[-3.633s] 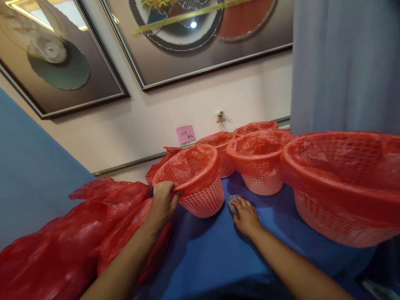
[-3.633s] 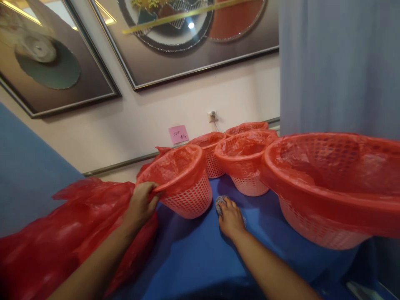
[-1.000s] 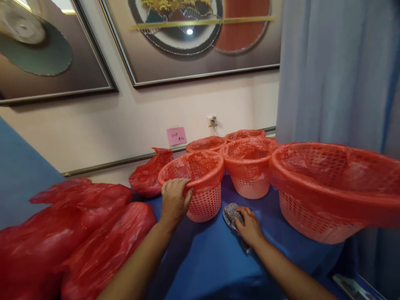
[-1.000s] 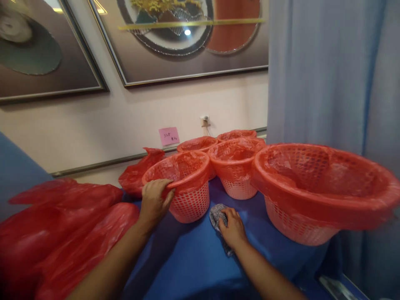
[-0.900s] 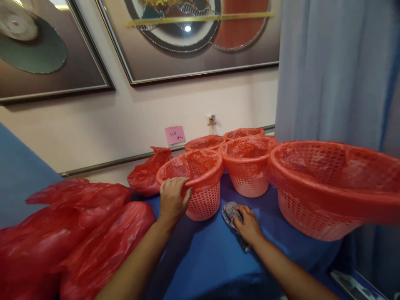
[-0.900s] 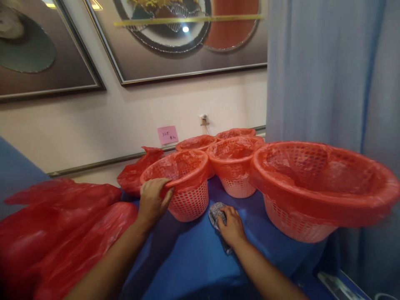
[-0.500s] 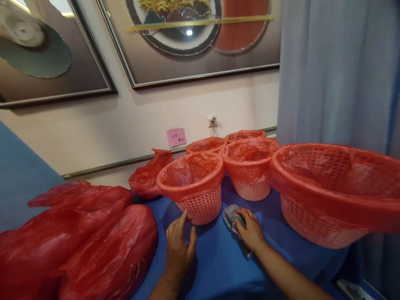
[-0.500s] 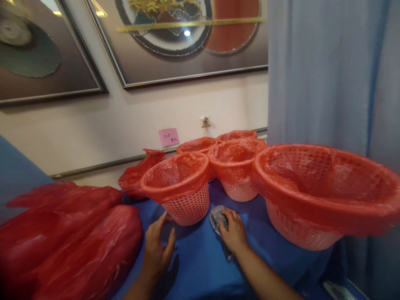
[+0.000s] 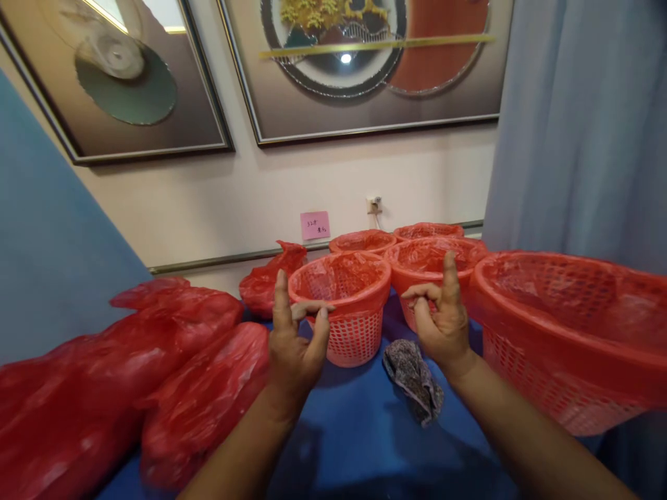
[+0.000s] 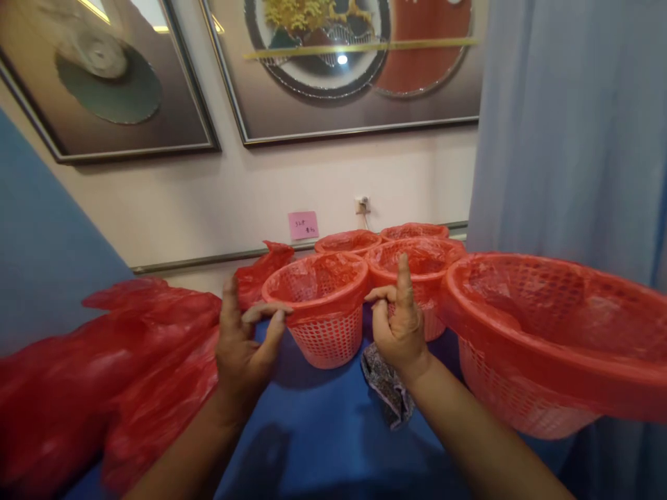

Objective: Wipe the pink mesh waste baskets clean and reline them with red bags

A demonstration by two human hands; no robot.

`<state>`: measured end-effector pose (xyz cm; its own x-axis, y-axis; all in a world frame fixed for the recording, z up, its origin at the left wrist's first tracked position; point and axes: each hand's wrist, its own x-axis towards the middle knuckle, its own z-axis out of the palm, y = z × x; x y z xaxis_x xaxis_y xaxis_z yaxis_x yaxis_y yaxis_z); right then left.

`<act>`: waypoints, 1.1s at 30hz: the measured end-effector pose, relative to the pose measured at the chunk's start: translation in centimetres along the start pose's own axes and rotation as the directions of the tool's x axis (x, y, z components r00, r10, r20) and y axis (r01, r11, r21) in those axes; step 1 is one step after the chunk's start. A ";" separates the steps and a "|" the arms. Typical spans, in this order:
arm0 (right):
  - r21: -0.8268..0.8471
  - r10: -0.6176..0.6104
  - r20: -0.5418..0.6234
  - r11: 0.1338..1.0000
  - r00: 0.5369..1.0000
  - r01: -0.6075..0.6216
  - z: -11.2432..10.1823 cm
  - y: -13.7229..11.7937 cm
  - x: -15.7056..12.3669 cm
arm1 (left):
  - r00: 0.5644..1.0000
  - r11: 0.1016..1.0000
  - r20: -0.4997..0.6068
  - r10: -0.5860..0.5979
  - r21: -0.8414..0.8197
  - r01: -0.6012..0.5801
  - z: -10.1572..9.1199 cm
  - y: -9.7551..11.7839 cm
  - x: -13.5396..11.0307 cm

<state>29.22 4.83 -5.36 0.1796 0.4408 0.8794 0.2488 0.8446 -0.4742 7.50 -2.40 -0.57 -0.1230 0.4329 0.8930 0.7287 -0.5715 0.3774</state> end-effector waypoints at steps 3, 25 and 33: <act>0.023 -0.082 -0.038 0.996 0.996 0.083 0.0 -1.9 2.1 | 0.989 0.994 -0.105 0.109 -0.015 -0.111 0.0 1.0 1.2; -0.476 0.242 0.057 0.859 0.969 -0.187 3.5 4.3 4.7 | 0.934 0.935 -0.074 -0.351 -0.075 0.346 -0.3 -6.0 3.5; -0.490 0.259 0.118 0.855 0.959 -0.170 4.5 4.1 3.9 | 0.913 0.915 -0.072 -0.401 -0.076 0.396 -0.1 -6.8 3.1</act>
<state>26.62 11.38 -3.71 0.1239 0.6773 0.7252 0.6487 0.4978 -0.5757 2.09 2.75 -0.36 -0.4535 0.5742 0.6816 0.5668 -0.4044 0.7178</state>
